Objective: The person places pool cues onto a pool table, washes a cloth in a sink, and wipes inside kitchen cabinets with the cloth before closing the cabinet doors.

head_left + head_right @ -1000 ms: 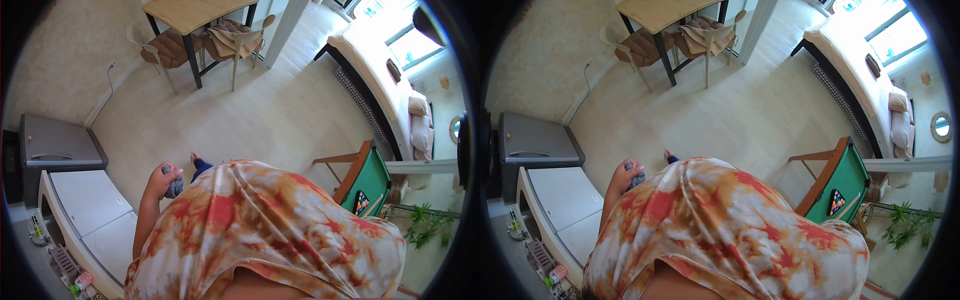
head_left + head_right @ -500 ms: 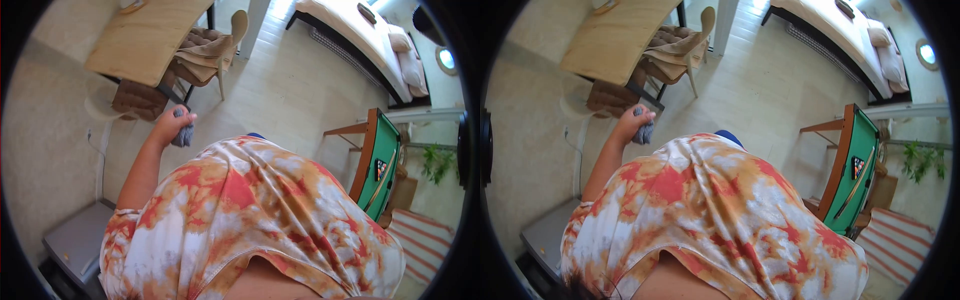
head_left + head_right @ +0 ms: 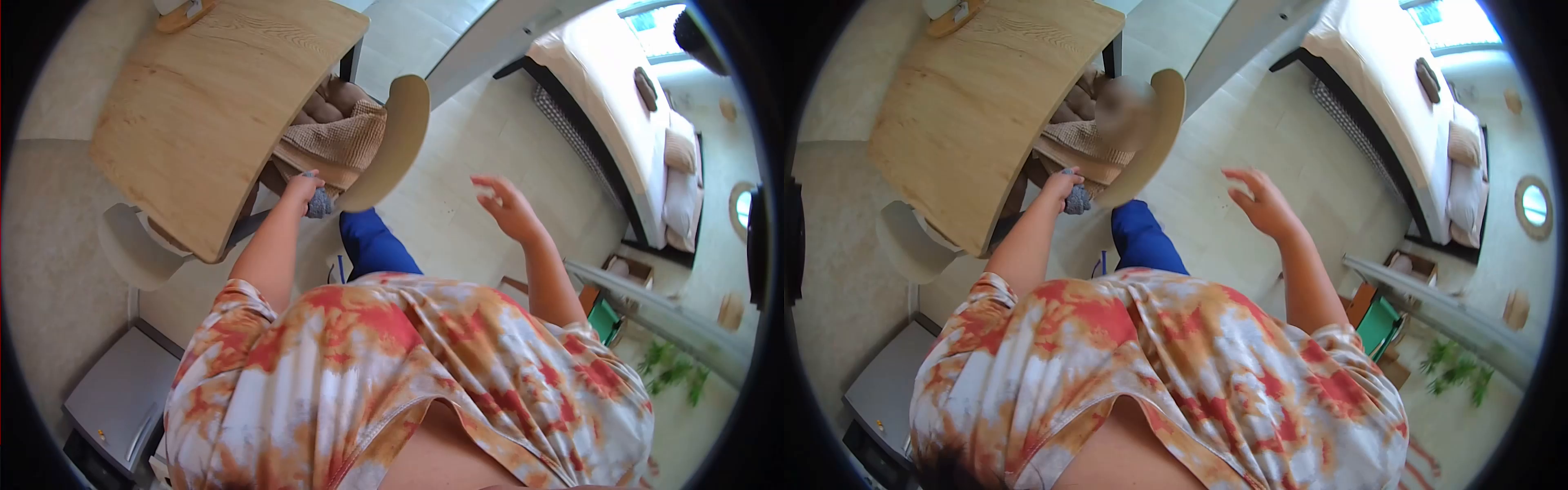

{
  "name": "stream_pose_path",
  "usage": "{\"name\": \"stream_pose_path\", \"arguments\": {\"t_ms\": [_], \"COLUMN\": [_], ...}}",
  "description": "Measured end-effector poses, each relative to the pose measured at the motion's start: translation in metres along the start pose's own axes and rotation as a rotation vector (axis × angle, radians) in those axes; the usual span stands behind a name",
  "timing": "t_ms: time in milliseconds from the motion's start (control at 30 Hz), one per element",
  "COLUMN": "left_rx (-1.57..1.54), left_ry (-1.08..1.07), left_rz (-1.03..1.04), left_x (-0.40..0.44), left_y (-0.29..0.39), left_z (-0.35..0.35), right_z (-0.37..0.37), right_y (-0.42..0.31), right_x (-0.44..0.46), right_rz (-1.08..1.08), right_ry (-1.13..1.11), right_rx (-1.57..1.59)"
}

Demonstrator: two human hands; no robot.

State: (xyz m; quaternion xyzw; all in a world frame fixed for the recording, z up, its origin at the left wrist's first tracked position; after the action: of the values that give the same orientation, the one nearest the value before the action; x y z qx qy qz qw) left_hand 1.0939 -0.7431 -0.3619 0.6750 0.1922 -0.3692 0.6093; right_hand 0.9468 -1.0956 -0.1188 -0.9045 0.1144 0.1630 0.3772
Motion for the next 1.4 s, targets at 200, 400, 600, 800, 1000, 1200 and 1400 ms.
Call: {"name": "stream_pose_path", "arguments": {"t_ms": [200, 400, 600, 800, 1000, 1200, 1400], "left_rx": [-0.343, -0.753, -1.225, -1.089, -0.631, -1.033, -1.112], "left_ry": [0.113, 0.029, -0.145, -0.550, 0.174, 0.278, 0.512], "left_rz": [-0.291, -0.348, -0.118, 0.106, 0.383, 0.586, 0.941], "left_x": [0.075, 0.087, -0.009, -0.179, -0.344, -0.518, -0.668], "left_y": [-0.046, 0.000, 0.103, 0.120, 0.092, 0.007, -0.104], "left_z": [0.031, 0.072, 0.064, 0.048, -0.030, -0.042, -0.040], "right_z": [0.014, 0.062, 0.107, 0.133, 0.120, 0.192, 0.430], "right_y": [-0.077, -0.081, -0.093, -0.146, -0.226, -0.246, -0.170], "right_x": [0.153, 0.197, 0.195, 0.147, 0.048, -0.022, -0.141], "right_rz": [-0.346, -0.336, -0.314, -0.715, -1.273, -1.271, -0.951], "right_ry": [-0.059, -0.227, -0.316, -0.047, -0.390, -0.163, -1.158], "right_rx": [-0.115, -0.228, -0.385, 0.039, -0.020, 0.198, -0.359]}}
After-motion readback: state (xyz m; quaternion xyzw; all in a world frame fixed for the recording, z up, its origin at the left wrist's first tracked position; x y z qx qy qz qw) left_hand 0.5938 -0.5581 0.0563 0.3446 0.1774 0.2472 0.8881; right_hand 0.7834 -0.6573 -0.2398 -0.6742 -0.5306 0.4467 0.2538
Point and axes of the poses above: each hand's wrist, its own x-axis towards the middle knuckle, its own z-axis out of the palm, y = z × x, the point moved 5 cm from there along x, towards the middle knuckle, and after that the axes turned 4 degrees about z, right-handed, at the moved point
